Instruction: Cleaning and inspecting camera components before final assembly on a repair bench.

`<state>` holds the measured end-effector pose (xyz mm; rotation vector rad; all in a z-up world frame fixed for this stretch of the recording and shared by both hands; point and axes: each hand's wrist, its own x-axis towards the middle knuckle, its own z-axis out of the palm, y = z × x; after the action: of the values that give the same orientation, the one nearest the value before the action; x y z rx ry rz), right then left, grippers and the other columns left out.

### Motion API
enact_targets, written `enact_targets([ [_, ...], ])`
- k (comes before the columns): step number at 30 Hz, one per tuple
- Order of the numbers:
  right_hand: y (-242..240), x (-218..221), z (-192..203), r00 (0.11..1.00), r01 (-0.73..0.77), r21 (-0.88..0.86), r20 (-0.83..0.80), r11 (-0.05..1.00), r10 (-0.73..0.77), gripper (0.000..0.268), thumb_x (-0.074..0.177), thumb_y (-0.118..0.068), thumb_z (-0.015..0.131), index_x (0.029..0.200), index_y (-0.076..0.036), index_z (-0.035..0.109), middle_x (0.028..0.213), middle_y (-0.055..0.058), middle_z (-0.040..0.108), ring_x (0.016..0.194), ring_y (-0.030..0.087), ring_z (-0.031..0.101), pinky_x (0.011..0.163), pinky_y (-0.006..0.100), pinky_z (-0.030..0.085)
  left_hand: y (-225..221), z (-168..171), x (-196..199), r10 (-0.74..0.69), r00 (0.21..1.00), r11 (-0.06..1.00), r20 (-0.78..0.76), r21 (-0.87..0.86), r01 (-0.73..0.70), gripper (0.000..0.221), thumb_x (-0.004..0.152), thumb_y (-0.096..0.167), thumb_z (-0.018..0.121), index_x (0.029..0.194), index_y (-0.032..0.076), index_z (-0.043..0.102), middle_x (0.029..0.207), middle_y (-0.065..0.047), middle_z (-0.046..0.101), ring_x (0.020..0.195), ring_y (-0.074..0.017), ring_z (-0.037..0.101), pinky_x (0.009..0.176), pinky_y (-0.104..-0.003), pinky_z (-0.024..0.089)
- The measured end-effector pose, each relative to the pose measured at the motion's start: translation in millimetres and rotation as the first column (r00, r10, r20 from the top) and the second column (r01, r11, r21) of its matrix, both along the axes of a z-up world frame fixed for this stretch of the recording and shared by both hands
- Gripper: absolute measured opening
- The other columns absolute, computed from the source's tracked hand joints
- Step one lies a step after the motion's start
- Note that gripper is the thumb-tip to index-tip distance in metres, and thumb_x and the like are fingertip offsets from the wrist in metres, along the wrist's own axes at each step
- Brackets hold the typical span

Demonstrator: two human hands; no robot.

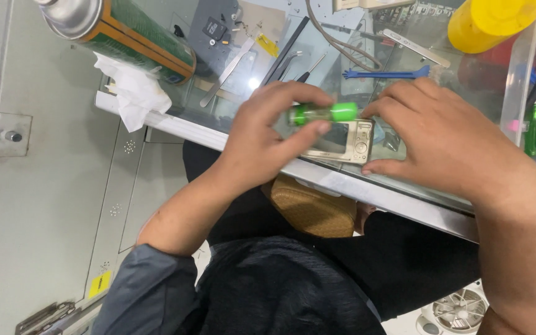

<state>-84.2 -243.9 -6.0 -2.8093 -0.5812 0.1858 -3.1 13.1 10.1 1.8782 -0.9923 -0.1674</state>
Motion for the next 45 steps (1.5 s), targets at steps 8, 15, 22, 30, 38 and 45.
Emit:
enact_targets([
  [8, 9.4, 1.9, 2.1, 0.999, 0.028, -0.144, -0.029, 0.989, -0.032, 0.086, 0.073, -0.074, 0.069, 0.137, -0.017, 0.058, 0.133, 0.005, 0.061, 0.121, 0.03, 0.057, 0.098, 0.047, 0.05, 59.4, 4.3, 20.0, 0.178, 0.917, 0.862, -0.358, -0.393, -0.321, 0.049, 0.104, 0.012, 0.07, 0.146, 0.011, 0.044, 0.117, -0.008, 0.07, 0.116, -0.0208, 0.069, 0.101, -0.031, 0.052],
  [15, 16.2, 0.5, -0.9, 0.999, 0.039, -0.299, 0.02, 0.954, -0.035, 0.085, 0.07, -0.078, 0.067, 0.133, -0.02, 0.061, 0.13, 0.002, 0.064, 0.119, 0.026, 0.062, 0.096, 0.041, 0.054, 28.4, -7.6, 67.5, 0.405, 0.875, 0.891, 0.266, 0.098, -0.442, 0.048, 0.106, 0.012, 0.064, 0.141, 0.026, 0.034, 0.124, 0.0, 0.07, 0.112, -0.0233, 0.081, 0.08, -0.041, 0.057],
  [22, 14.5, -0.4, 5.4, 0.996, 0.075, -0.21, -0.033, 0.975, -0.083, 0.075, 0.075, -0.067, 0.068, 0.132, -0.019, 0.061, 0.133, 0.003, 0.062, 0.121, 0.027, 0.06, 0.096, 0.045, 0.053, -23.1, -53.1, 139.6, 0.436, 0.789, 0.831, 0.434, 0.144, -0.538, 0.024, 0.092, 0.015, 0.067, 0.097, 0.01, 0.045, 0.077, -0.01, 0.059, 0.066, -0.044, 0.055, 0.057, -0.051, 0.041],
  [30, 15.3, 8.3, 19.1, 0.961, 0.18, -0.167, -0.179, 0.969, -0.209, 0.076, 0.075, -0.059, 0.074, 0.135, -0.016, 0.058, 0.136, 0.007, 0.065, 0.126, 0.03, 0.061, 0.101, 0.049, 0.051, -18.1, -47.3, 129.6, 0.397, 0.718, 0.787, 0.572, 0.19, -0.587, 0.064, 0.093, 0.016, 0.084, 0.137, 0.014, 0.037, 0.099, -0.006, 0.068, 0.087, -0.0344, 0.067, 0.056, -0.05, 0.051],
  [38, -7.5, 7.0, -20.9, 0.983, 0.144, -0.029, 0.119, 0.989, -0.14, 0.082, 0.07, -0.049, 0.08, 0.136, -0.002, 0.065, 0.112, 0.013, 0.075, 0.103, 0.031, 0.072, 0.091, 0.044, 0.056, 32.5, -5.2, 10.8, 0.364, 0.601, 0.9, 0.712, -0.104, -0.423, 0.024, 0.108, 0.026, 0.061, 0.126, 0.013, 0.051, 0.113, -0.005, 0.073, 0.101, -0.0194, 0.073, 0.089, -0.031, 0.056],
  [45, -6.1, -3.8, -20.9, 0.974, 0.081, 0.486, 0.145, 0.87, -0.171, 0.081, 0.078, -0.008, 0.08, 0.149, 0.018, 0.049, 0.136, 0.031, 0.053, 0.116, 0.039, 0.055, 0.098, 0.045, 0.046, 168.9, -19.4, 24.0, 0.628, 0.484, 0.566, 0.61, 0.069, -0.821, 0.03, 0.091, 0.016, 0.066, 0.121, 0.017, 0.064, 0.12, -0.002, 0.06, 0.105, -0.0256, 0.061, 0.083, -0.042, 0.041],
])
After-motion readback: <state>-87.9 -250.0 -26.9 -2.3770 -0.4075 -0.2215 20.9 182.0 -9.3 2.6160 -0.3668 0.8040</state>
